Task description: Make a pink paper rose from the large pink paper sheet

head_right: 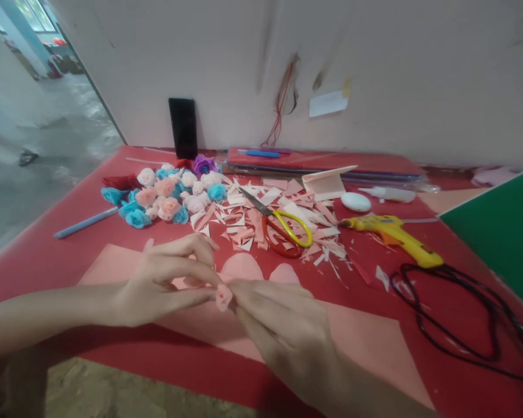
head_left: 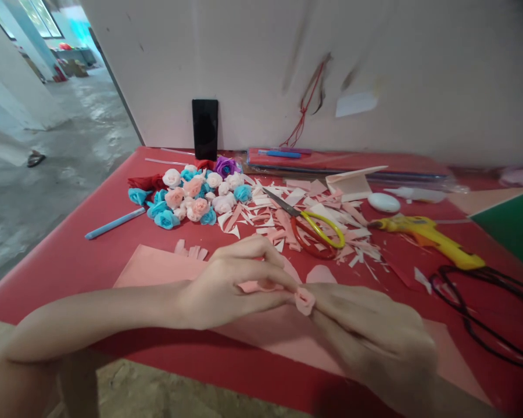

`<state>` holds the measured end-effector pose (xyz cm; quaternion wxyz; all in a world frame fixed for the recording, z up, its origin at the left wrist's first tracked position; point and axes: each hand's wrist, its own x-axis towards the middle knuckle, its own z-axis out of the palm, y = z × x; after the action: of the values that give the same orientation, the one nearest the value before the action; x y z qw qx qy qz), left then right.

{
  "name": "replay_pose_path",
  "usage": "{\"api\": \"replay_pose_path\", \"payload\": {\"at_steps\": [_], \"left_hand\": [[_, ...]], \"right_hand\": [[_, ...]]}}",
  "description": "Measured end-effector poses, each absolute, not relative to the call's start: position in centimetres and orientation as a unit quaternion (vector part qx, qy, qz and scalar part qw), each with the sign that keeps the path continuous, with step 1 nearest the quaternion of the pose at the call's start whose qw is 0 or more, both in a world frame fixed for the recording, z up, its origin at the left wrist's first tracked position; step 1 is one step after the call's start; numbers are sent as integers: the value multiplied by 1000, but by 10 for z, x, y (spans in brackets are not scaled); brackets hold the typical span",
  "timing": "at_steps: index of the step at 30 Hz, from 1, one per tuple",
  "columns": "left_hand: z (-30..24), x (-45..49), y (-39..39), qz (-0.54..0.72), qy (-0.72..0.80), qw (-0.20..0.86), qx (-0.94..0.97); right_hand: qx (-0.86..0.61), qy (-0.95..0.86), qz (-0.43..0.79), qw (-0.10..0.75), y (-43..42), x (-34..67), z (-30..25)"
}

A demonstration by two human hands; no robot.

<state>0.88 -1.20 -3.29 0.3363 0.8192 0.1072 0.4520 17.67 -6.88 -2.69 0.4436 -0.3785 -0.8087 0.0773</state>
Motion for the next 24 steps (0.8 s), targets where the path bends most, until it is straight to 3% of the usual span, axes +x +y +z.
{"api": "replay_pose_path", "payload": {"at_steps": [6, 14, 19, 24], "left_hand": [[-32, 10, -16, 447, 150, 389, 791], [-25, 11, -22, 418, 208, 438, 768], [-31, 10, -23, 423, 179, 431, 776], [-40, 9, -16, 465, 72, 415, 779]], "right_hand": [[-370, -771, 115, 506, -65, 175, -28], [-406, -751, 202, 480, -69, 174, -32], [-355, -776, 176, 491, -70, 175, -29], [-377, -798, 148, 447, -69, 178, -26]]}}
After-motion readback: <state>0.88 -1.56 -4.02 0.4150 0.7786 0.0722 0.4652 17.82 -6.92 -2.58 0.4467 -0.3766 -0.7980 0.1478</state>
